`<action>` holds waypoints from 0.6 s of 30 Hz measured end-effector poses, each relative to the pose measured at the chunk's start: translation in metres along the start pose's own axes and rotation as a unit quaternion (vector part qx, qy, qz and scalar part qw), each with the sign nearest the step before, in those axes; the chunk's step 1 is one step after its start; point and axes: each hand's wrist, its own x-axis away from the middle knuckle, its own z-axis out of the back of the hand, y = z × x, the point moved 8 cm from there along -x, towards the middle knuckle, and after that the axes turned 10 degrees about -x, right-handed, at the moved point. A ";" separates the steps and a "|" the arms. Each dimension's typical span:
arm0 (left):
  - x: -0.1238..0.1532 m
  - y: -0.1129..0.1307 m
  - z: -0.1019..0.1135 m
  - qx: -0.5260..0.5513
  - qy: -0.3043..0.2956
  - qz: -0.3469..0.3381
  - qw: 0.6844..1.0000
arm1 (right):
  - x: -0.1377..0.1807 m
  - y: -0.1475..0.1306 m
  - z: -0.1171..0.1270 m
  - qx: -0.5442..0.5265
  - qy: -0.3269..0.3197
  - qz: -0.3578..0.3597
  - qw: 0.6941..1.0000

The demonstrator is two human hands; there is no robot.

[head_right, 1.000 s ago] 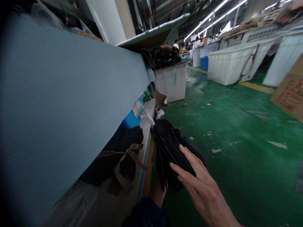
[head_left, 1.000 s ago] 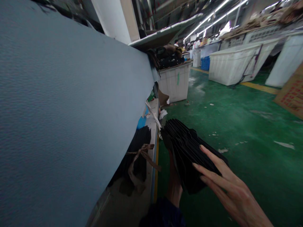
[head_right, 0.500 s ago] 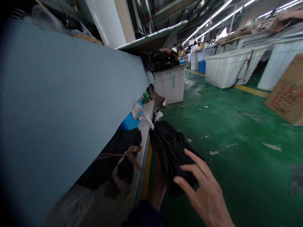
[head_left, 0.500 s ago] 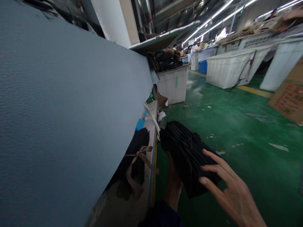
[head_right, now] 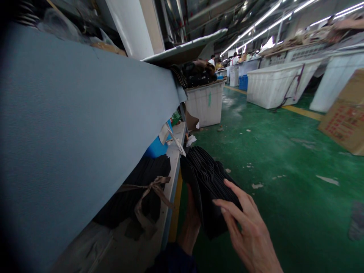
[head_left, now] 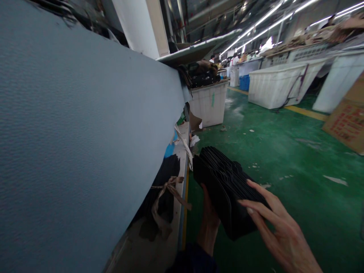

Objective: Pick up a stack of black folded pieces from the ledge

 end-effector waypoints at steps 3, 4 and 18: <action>0.004 0.008 -0.012 0.049 -0.053 -0.013 0.997 | 0.000 -0.001 -0.001 -0.002 -0.012 -0.009 1.000; 0.005 0.010 -0.014 0.059 -0.060 -0.017 0.996 | -0.001 -0.002 -0.001 -0.001 -0.011 -0.012 1.000; 0.002 0.005 -0.014 -0.018 -0.094 -0.024 0.995 | 0.000 -0.001 0.000 -0.006 0.008 -0.017 1.000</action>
